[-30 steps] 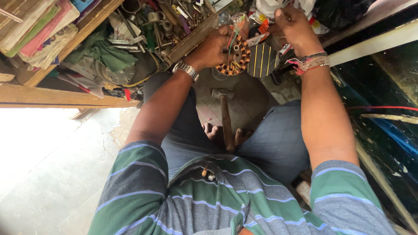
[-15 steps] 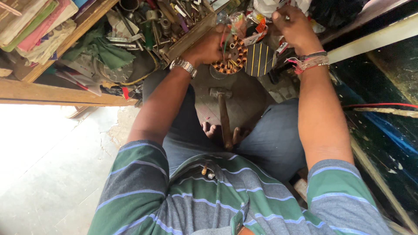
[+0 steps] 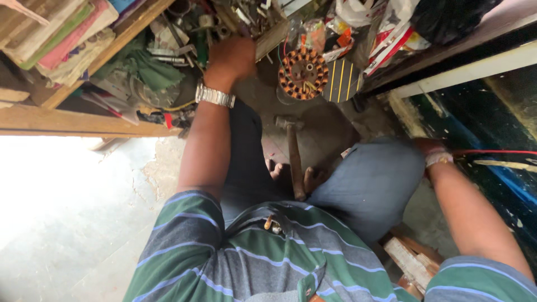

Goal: The person sits on the floor and uses a hammer to strike a cylindrical electrical component with copper windings. They then use pliers to manipulate the wires and the component itself, appearing to adjust or repair the assembly.

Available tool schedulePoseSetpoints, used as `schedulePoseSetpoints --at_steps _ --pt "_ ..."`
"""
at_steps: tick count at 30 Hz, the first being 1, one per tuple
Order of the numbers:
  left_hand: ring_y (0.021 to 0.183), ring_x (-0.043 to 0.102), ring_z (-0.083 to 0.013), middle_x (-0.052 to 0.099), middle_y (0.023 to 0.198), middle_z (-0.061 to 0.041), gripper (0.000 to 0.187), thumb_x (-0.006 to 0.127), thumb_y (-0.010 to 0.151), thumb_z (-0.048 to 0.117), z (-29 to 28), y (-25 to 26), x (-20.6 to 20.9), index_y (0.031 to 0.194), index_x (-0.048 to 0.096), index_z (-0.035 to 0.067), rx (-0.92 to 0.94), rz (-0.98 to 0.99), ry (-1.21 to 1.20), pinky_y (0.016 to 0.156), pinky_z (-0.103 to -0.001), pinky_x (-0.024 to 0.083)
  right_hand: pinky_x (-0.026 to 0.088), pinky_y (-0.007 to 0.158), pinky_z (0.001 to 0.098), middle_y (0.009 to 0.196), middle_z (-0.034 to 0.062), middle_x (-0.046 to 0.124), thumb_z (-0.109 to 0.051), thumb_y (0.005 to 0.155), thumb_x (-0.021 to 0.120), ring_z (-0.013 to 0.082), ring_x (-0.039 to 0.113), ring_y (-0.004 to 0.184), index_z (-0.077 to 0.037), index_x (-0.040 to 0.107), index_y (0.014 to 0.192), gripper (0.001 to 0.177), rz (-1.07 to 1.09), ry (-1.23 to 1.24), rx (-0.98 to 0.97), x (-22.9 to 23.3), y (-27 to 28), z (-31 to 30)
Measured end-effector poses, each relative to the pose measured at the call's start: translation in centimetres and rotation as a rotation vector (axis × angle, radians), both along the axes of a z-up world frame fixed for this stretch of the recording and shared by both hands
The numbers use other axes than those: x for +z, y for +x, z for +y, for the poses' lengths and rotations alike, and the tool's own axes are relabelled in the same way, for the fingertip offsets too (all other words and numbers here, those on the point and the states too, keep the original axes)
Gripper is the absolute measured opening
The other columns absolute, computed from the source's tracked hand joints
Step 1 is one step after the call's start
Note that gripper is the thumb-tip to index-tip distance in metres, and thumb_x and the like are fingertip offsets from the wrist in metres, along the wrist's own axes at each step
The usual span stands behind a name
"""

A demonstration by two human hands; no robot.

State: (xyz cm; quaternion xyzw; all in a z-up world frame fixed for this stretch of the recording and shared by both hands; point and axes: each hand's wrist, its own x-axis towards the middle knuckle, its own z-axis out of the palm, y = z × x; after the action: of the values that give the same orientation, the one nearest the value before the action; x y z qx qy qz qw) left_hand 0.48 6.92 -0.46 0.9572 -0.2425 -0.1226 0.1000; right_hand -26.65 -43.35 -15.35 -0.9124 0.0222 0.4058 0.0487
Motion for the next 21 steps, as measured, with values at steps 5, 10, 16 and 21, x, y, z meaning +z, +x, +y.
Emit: schedulePoseSetpoints --at_steps 5,10,16,21 --pt "0.091 0.07 -0.0427 0.073 0.097 -0.023 0.022 0.073 0.079 0.019 0.2 0.1 -0.3 0.097 0.077 0.007 0.078 -0.047 -0.159 0.076 -0.054 0.056 0.053 0.093 0.0481 0.115 0.0218 0.073 -0.032 0.094 0.064 0.039 0.069 0.105 -0.006 0.074 0.114 0.034 0.006 -0.003 -0.068 -0.9 -1.7 -0.9" --pt "0.084 0.071 -0.0386 0.074 0.089 -0.017 0.023 0.076 0.094 0.03 -1.5 1.2 -3.1 0.089 0.078 0.007 0.046 -0.145 -0.641 0.077 -0.049 0.055 0.053 0.093 0.0481 0.115 0.0223 0.072 -0.032 0.093 0.067 0.0402 0.068 0.107 -0.006 0.073 0.116 0.036 -0.016 0.003 -0.103 -0.6 -2.3 -0.8" --pt "0.075 0.072 -0.0228 0.074 0.083 -0.011 0.022 0.086 0.086 0.024 -4.6 0.7 -5.1 0.087 0.076 0.005 -0.08 -0.085 -0.865 0.067 -0.038 0.055 0.053 0.092 0.0482 0.116 0.0229 0.072 -0.033 0.091 0.07 0.0417 0.067 0.108 -0.005 0.071 0.118 0.039 -0.202 0.129 -0.122 4.5 1.2 2.7" --pt "0.068 0.073 -0.0093 0.077 0.087 -0.004 0.014 0.076 0.092 0.013 -6.1 -1.2 -3.1 0.103 0.073 0.004 0.135 0.675 -1.193 0.054 -0.023 0.054 0.055 0.081 0.0439 0.098 0.0219 0.072 -0.034 0.102 0.075 0.0374 0.069 0.088 -0.004 0.073 0.119 0.034 -0.714 0.336 -0.036 16.7 11.0 12.8"
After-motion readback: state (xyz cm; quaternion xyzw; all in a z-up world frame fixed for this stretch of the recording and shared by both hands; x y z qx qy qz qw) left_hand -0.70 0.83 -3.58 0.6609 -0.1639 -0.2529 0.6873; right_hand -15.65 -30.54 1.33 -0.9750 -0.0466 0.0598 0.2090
